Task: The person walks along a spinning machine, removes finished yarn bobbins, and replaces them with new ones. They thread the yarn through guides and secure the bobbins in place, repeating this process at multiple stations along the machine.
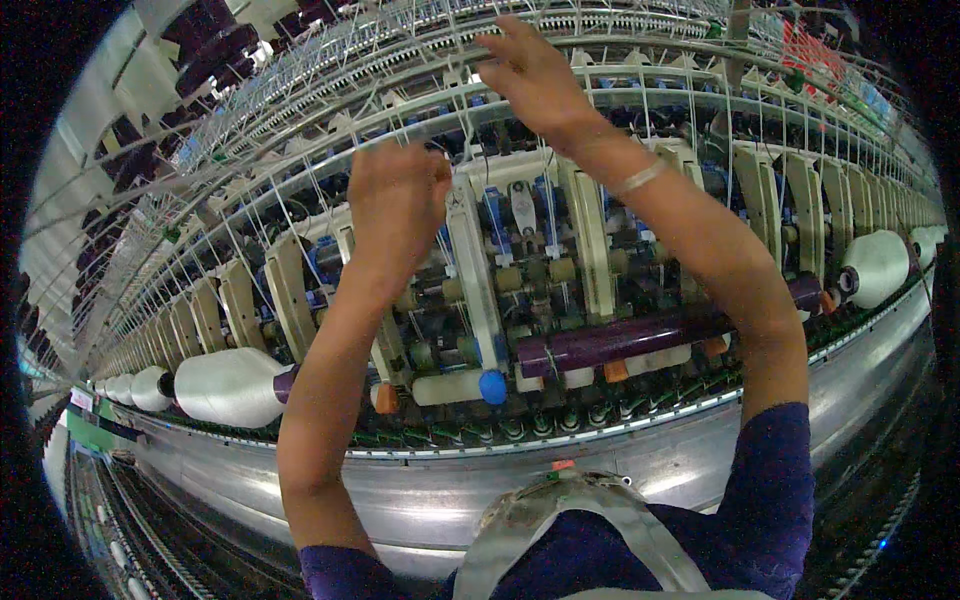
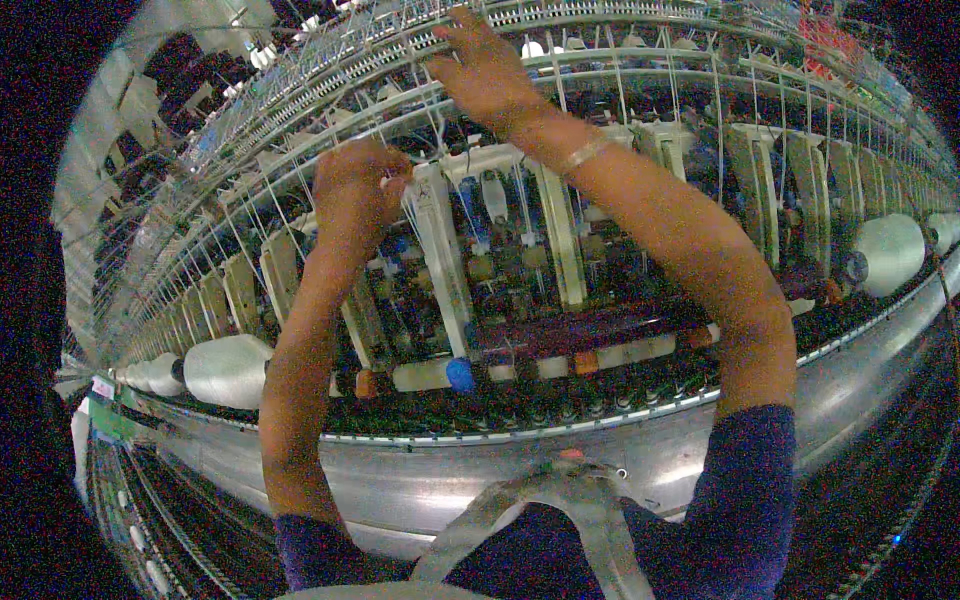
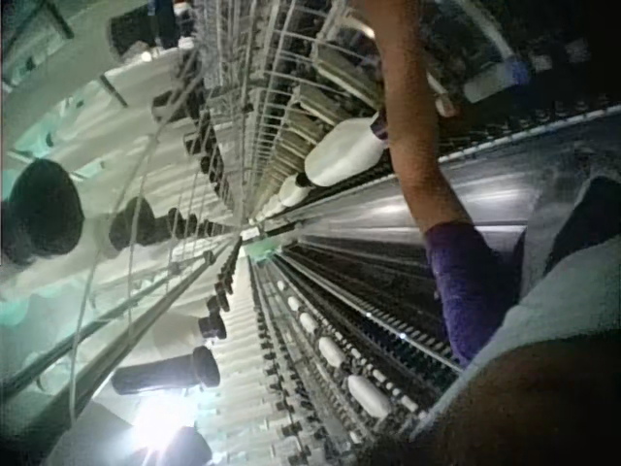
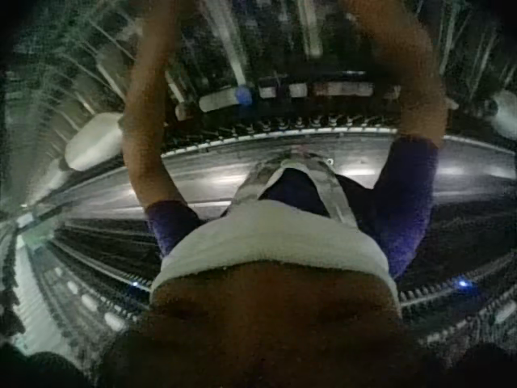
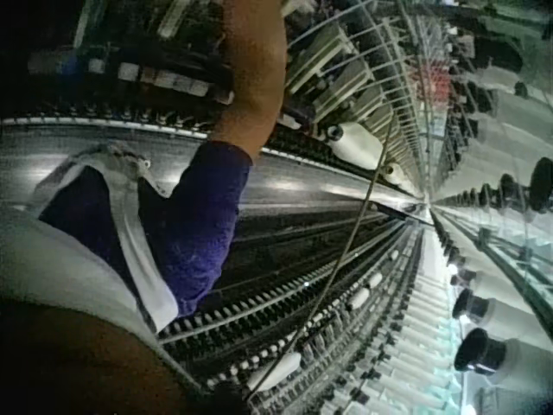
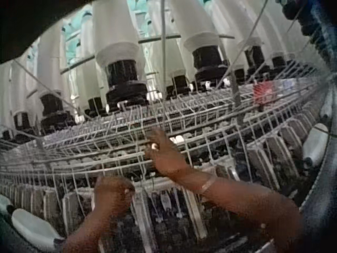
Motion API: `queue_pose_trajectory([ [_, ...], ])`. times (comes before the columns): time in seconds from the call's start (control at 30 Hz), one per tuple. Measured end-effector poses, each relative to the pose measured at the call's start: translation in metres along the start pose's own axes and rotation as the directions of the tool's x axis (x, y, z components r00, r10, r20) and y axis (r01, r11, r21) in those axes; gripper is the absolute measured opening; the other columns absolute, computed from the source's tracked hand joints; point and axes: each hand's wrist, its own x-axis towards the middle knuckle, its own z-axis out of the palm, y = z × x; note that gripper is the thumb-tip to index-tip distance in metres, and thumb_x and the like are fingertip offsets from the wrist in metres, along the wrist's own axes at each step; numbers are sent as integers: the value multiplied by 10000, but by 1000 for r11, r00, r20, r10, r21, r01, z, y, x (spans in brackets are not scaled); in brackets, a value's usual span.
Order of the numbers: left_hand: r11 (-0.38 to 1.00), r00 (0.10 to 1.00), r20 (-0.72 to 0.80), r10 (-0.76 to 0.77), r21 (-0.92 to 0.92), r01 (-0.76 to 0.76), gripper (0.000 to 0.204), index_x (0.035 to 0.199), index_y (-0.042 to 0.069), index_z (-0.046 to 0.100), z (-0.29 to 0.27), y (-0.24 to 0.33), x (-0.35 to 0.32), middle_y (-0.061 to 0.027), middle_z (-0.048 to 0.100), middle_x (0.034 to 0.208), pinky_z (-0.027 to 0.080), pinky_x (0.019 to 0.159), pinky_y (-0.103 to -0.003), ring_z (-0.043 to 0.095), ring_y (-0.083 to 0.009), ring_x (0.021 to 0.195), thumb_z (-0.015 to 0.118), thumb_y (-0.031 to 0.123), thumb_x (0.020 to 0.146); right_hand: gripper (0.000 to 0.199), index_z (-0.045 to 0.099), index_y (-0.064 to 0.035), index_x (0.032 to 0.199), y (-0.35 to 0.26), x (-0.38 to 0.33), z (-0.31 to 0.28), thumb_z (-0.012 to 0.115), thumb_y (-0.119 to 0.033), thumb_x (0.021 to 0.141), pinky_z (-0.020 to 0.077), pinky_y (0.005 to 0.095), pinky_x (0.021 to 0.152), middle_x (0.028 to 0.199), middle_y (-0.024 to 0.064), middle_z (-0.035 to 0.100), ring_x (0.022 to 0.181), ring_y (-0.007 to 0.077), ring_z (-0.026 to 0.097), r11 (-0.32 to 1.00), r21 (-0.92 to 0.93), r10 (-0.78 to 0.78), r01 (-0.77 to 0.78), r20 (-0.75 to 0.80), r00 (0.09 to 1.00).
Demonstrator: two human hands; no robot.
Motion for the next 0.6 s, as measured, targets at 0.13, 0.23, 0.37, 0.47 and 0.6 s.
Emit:
queue_pose_trajectory([
  [0.13,988,993,74,-90,-120,98,208,1016,120,687,-3,4,-22,-106,676,1044,485,870,-431,622,-324,993,647,101,812,480,502,-8,1302,23,-51,-9,652,-83,853,486,296,901,1295,93,581,1061,170,600,957,169,197,-234,207,958],
  [0.23,981,985,-167,-50,-192,17,214,979,115,688,18,-11,-7,-103,632,883,500,770,-450,623,-323,885,589,50,802,415,546,9,1241,40,-44,23,650,-94,852,509,301,816,1232,105,608,965,159,619,955,141,245,-262,127,961],
  [0.37,974,981,-159,-108,-216,72,209,1013,123,685,50,-27,10,-107,640,911,500,797,-445,625,-327,918,588,77,833,317,622,6,1147,64,-7,75,649,-111,854,508,277,663,1067,105,668,778,127,624,953,50,301,-300,-19,953],
  [0.47,964,964,-204,-170,-236,120,222,1045,121,689,67,-33,23,-116,667,976,505,824,-422,633,-322,950,618,135,835,191,688,-20,1005,75,0,84,655,-137,857,465,242,558,877,78,689,652,103,600,931,180,259,-317,283,923],
  [0.6,809,935,-162,-317,-560,177,323,1098,106,688,83,-38,47,-136,702,1000,524,823,-380,677,-294,919,679,202,790,133,714,-50,852,68,-14,69,663,-172,862,435,221,511,737,37,674,606,86,586,830,331,190,-448,587,787],
])
